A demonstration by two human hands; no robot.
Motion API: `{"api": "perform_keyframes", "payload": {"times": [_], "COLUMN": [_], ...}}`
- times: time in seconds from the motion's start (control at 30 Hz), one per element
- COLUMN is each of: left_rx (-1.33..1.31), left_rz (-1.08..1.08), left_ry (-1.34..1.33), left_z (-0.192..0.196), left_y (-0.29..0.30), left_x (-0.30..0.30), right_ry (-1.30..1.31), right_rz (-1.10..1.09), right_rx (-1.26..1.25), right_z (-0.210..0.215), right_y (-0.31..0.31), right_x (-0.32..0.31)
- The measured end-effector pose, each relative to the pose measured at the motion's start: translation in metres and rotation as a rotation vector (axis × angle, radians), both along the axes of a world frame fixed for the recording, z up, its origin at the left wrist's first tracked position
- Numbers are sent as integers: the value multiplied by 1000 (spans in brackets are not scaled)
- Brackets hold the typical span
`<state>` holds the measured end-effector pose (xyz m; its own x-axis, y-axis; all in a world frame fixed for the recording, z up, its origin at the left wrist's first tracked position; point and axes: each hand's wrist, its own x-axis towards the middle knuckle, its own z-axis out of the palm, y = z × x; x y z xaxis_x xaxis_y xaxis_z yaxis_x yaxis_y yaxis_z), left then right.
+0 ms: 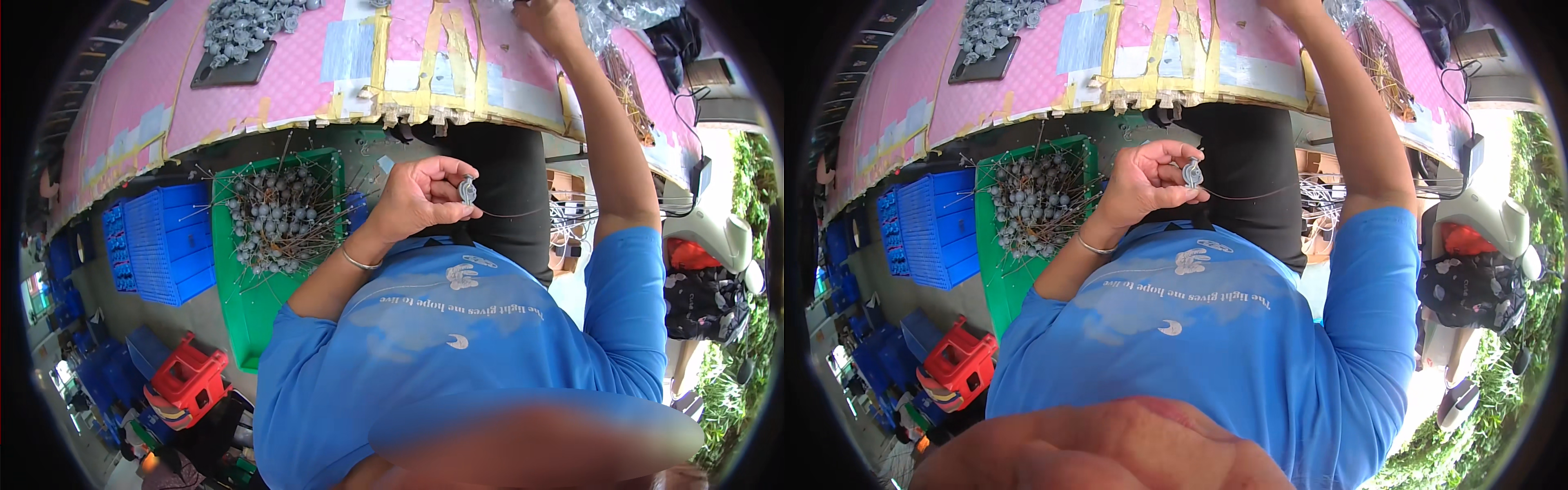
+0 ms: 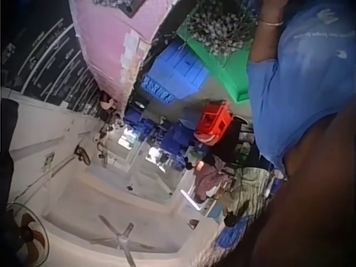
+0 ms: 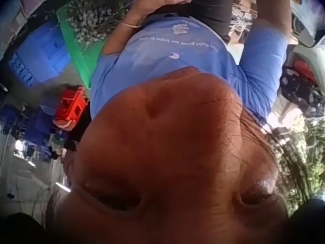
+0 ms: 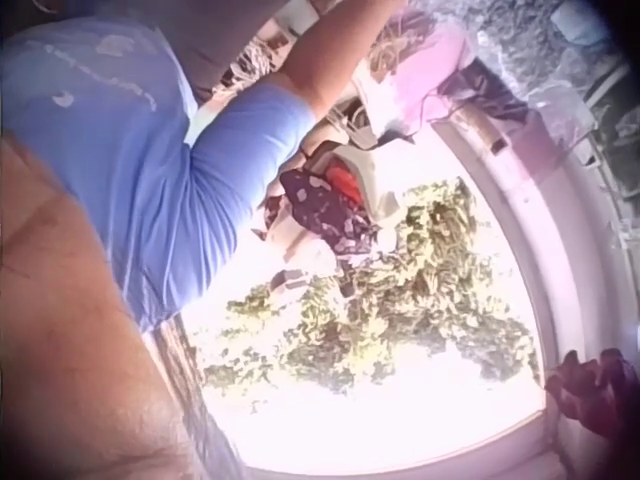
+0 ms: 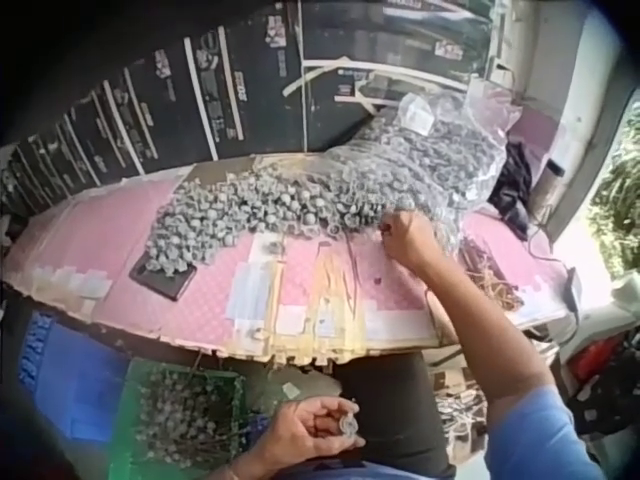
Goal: Threading wire through a plastic base and a star-shaped ornament to assemble decorative components.
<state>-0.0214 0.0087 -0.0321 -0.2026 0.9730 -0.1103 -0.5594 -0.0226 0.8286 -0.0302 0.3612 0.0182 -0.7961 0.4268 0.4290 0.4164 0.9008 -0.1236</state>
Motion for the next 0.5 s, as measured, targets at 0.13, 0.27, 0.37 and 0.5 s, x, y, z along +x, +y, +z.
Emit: {"api": "perform_keyframes", "payload": {"times": [0.13, 0.27, 0.37, 0.5], "left_rx": [-16, -14, -23, 42], "left_rz": [31, 51, 85, 173], "left_ry": [69, 83, 110, 140], "left_z": [8, 13, 16, 14], "left_y": [-7, -14, -20, -23], "left_x": [6, 16, 21, 23], "right_ry": [48, 0, -31, -65], "right_rz": [246, 230, 229, 215], "right_rx": [-123, -265, -253, -71], "right_z": [-1, 10, 9, -11], "right_y": [-27, -23, -21, -10], "right_x": [-4, 1, 0, -2]}}
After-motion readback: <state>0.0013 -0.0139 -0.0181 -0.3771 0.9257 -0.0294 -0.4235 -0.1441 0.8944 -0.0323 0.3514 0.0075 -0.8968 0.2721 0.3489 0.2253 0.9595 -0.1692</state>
